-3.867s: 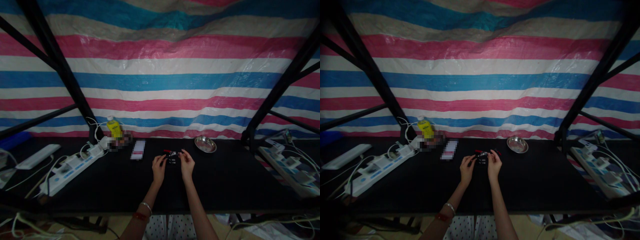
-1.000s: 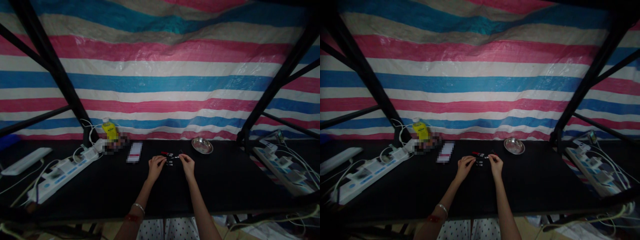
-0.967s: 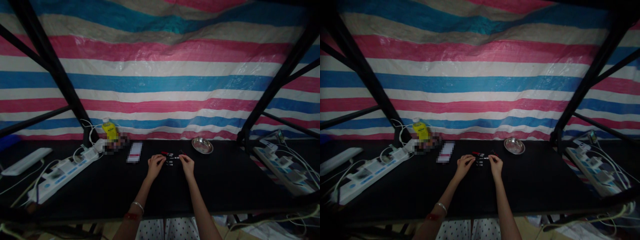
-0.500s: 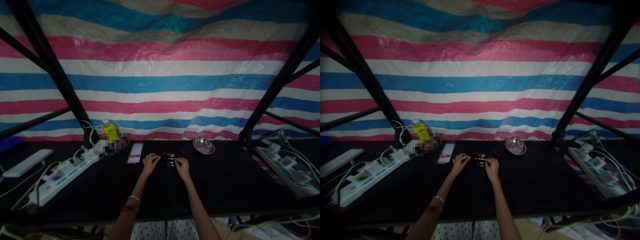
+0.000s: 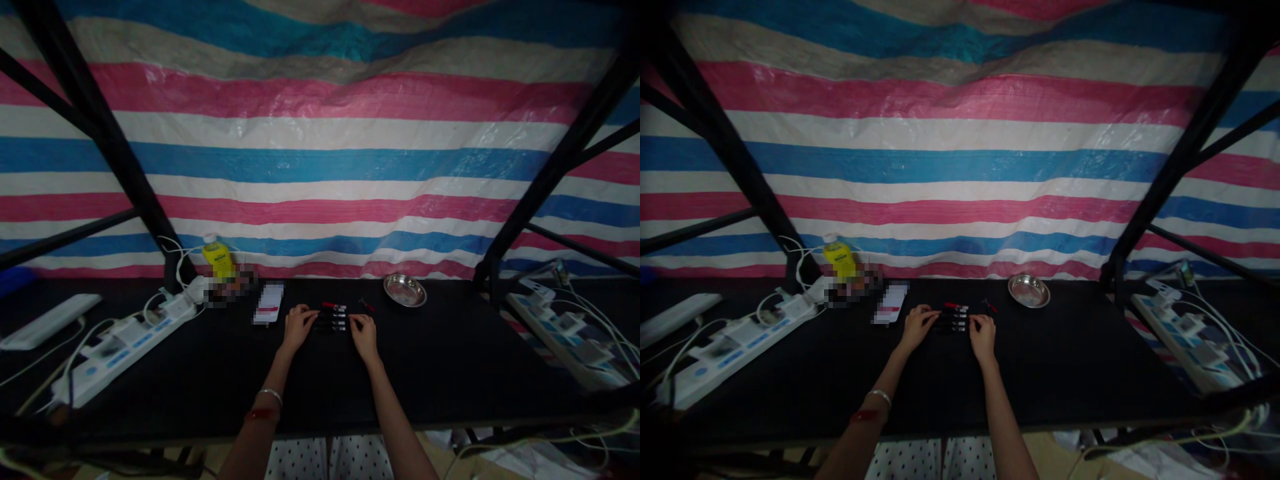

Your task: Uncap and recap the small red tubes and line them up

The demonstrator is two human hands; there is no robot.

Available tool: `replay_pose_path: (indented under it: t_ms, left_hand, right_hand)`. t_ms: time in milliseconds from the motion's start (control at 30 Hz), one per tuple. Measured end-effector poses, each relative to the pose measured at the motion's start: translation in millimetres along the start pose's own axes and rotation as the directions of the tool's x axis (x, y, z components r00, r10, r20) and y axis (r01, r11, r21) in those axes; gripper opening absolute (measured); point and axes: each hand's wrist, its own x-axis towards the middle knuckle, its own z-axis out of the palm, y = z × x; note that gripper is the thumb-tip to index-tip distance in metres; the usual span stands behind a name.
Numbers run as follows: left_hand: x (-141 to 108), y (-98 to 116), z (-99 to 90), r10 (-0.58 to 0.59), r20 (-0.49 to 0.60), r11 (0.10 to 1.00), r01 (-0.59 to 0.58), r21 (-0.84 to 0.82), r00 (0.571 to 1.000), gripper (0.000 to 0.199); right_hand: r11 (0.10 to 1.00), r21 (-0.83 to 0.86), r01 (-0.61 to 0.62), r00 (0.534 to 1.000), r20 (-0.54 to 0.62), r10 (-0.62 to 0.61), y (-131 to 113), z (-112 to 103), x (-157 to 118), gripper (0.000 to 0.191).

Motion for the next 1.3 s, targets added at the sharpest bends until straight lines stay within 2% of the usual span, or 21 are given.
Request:
replay_pose_path:
  t_ms: [133,200,267,333,433,500,833,1067,1167,1300]
  left_hand:
    - [-0.1,1.2,0.3,0.007,-0.012,1.0,-0.006,0.028,1.0,0.021]
    - [-0.3,1.8,0.4,0.011,-0.008,0.999,-0.011,0.037,1.0,0.021]
    - [-0.7,2.3,0.4,0.007,-0.002,0.999,-0.007,0.038,1.0,0.023]
    - [-1.0,2.7,0.2,-0.008,0.005,0.999,0.008,0.035,1.0,0.026]
    - [-1.4,3.5,-0.4,-0.035,0.014,0.999,0.034,0.026,0.999,0.027]
    - [-1.6,3.9,-0.9,-0.044,0.014,0.999,0.044,0.019,0.999,0.027]
    - [-2.0,3.5,-1.1,-0.036,-0.031,0.999,0.036,-0.02,0.999,0.026]
    - [-3.0,3.2,-0.2,0.004,-0.109,0.997,-0.013,-0.077,0.994,0.026]
    - [-5.8,9.5,-3.9,0.035,-0.184,0.997,-0.048,-0.066,0.982,0.026]
    - [-14.9,30.8,-4.9,0.091,-0.247,0.995,-0.081,0.052,0.965,0.024]
  right_hand:
    - [0.993,-0.114,-0.028,0.986,-0.166,0.009,5.4,-5.0,6.8,0.027]
    - [0.975,-0.218,-0.046,0.982,-0.191,0.004,8.8,-8.8,15.8,0.033]
    - [0.957,-0.289,-0.014,0.992,-0.122,-0.022,12.7,-11.6,27.6,0.043]
    - [0.938,-0.345,0.017,1.0,0.013,-0.014,17.0,-12.2,39.5,0.049]
    - [0.912,-0.408,0.038,0.975,0.214,0.054,22.4,-8.9,51.3,0.047]
    - [0.904,-0.424,0.053,0.96,0.271,0.071,24.4,-5.4,52.4,0.043]
    - [0.97,-0.226,0.085,0.979,0.201,-0.039,22.1,2.4,12.7,0.039]
    - [0.996,-0.057,0.07,0.992,0.108,-0.064,22.4,-3.9,8.4,0.029]
    - [0.999,-0.008,0.047,0.996,0.079,-0.046,21.0,-6.0,9.5,0.025]
    - [0.999,0.03,-0.01,0.998,0.059,0.008,19.7,-8.1,8.6,0.025]
